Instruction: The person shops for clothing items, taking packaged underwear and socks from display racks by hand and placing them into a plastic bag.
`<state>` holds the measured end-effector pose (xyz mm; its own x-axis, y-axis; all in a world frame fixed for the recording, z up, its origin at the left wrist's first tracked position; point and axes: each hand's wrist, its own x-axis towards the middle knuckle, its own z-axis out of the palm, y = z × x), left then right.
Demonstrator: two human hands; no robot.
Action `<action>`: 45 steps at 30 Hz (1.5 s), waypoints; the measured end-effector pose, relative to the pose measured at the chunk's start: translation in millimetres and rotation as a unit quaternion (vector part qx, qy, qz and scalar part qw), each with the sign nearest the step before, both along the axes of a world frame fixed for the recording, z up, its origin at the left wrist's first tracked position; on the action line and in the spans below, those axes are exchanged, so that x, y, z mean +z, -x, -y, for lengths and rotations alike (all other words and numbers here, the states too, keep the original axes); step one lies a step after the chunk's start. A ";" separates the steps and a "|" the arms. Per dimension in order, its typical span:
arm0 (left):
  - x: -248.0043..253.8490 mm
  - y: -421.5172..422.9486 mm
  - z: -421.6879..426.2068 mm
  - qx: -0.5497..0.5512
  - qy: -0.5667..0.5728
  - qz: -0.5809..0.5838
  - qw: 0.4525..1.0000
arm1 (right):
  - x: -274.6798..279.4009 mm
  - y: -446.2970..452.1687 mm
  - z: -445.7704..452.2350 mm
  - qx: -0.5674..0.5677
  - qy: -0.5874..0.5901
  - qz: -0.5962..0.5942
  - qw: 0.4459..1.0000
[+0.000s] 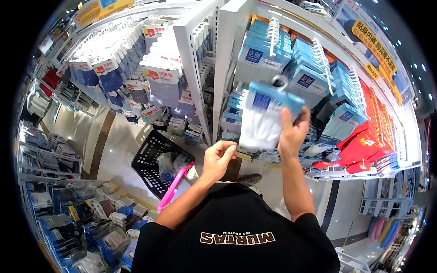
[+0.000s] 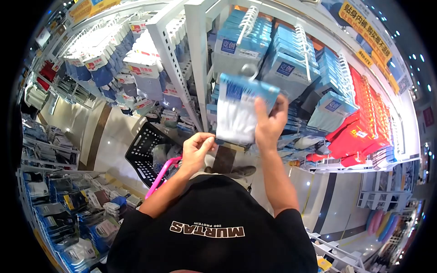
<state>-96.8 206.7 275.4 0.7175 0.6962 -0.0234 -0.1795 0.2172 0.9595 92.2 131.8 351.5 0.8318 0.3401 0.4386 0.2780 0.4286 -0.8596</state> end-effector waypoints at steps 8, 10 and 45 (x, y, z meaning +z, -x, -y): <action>-13.9 17.9 -1.3 0.031 0.030 0.008 0.999 | 53.8 -35.5 -71.4 -0.087 0.076 0.107 0.988; -21.8 24.1 -1.9 0.039 0.031 -0.001 0.999 | 43.8 -39.9 -76.9 -0.060 0.099 0.107 0.987; -60.6 54.1 -31.6 0.095 -0.018 -0.126 0.987 | -52.8 10.3 -7.5 0.159 0.408 0.257 0.862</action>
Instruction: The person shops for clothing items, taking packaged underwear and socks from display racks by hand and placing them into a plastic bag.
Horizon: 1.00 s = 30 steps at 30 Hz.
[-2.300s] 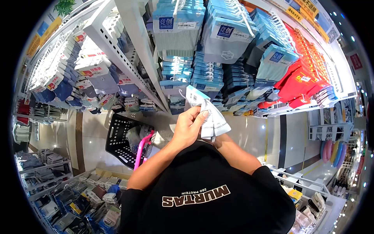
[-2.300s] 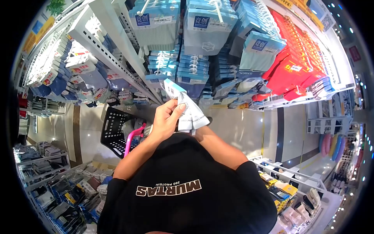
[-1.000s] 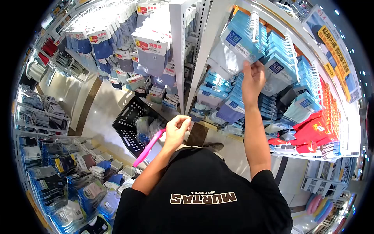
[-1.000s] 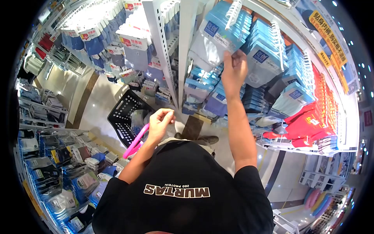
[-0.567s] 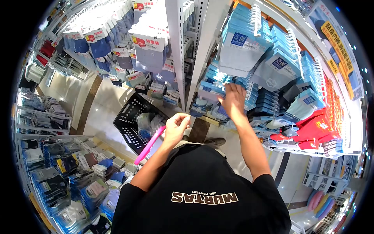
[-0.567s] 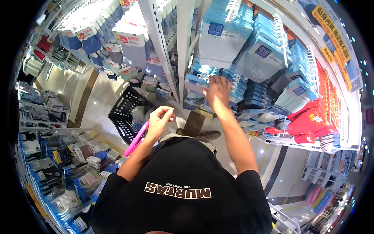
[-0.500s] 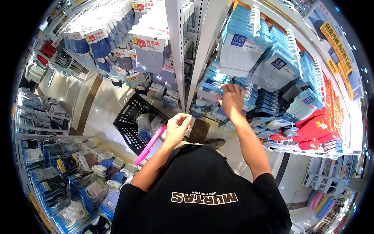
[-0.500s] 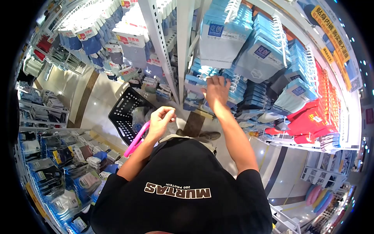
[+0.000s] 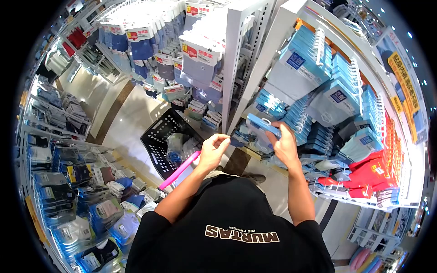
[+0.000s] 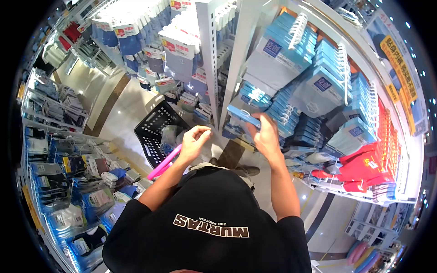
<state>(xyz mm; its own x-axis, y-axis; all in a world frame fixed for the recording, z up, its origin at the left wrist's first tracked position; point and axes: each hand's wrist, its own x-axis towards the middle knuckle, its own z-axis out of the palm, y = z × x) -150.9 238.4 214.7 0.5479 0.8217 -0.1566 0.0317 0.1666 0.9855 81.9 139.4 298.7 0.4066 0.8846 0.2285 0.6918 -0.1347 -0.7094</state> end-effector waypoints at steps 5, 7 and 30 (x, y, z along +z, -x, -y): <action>5.5 -18.2 -11.4 -0.037 -0.134 0.040 0.990 | -7.2 9.6 14.4 0.002 -0.089 -0.368 0.925; 21.5 -21.7 -8.3 -0.145 0.044 0.107 0.983 | -22.4 11.8 14.9 -0.041 -0.142 -0.472 0.869; 67.1 -52.4 47.3 -0.246 0.158 0.126 0.948 | -57.8 78.1 35.6 0.093 -0.074 -0.805 0.581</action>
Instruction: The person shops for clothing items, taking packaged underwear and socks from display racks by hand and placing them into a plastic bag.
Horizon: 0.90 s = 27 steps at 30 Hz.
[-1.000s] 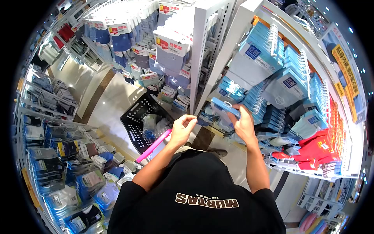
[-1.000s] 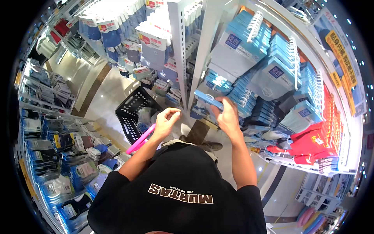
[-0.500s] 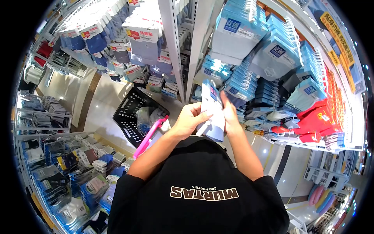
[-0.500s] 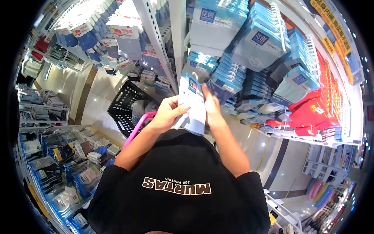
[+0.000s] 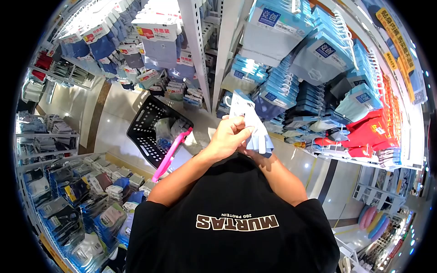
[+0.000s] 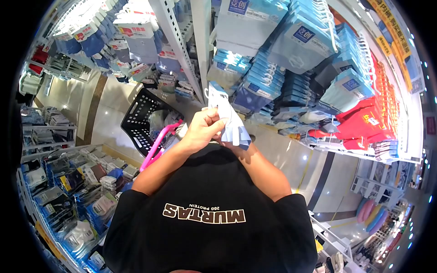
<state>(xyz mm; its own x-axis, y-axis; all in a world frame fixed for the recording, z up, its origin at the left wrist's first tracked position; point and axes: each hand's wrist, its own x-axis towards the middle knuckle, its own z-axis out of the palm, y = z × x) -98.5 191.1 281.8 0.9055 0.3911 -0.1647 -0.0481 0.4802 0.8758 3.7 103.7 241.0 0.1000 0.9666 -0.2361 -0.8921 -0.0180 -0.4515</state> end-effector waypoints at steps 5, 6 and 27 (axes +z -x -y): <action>-7.4 2.6 -3.9 0.028 -0.012 0.022 0.999 | -26.0 -9.3 -10.6 -0.025 0.035 0.055 0.998; -6.9 3.6 -4.6 0.031 -0.007 0.029 0.999 | -28.4 -17.2 -10.3 -0.031 0.094 0.053 0.994; -94.8 138.0 -75.3 0.184 -0.519 -0.257 0.794 | -4.4 -79.7 -49.6 -0.246 0.161 0.746 0.598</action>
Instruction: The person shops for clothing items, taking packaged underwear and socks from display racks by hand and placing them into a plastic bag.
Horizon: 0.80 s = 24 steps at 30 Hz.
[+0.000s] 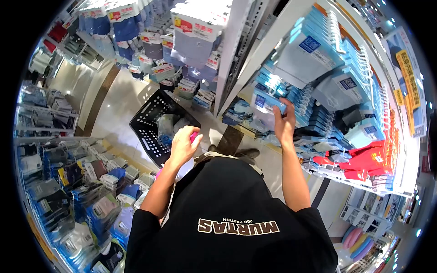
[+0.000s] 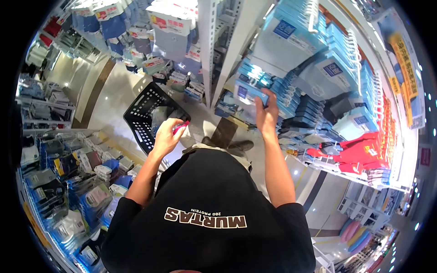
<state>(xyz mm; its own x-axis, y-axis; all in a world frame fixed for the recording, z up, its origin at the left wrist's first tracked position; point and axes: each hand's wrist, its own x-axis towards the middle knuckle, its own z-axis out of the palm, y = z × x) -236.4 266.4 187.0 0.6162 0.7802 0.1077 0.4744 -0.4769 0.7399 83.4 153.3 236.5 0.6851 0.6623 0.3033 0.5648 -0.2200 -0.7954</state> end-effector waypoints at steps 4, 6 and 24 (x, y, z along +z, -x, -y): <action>-14.5 32.7 10.2 0.021 -0.016 -0.060 0.998 | -4.4 0.4 -3.0 -0.039 0.049 -0.043 0.997; -15.6 42.1 16.2 0.037 0.009 -0.081 0.996 | -12.7 1.5 -7.0 -0.043 0.050 -0.046 0.997; -19.0 53.5 2.8 0.086 0.070 -0.224 0.968 | -27.9 27.3 16.5 -0.013 0.042 0.004 0.999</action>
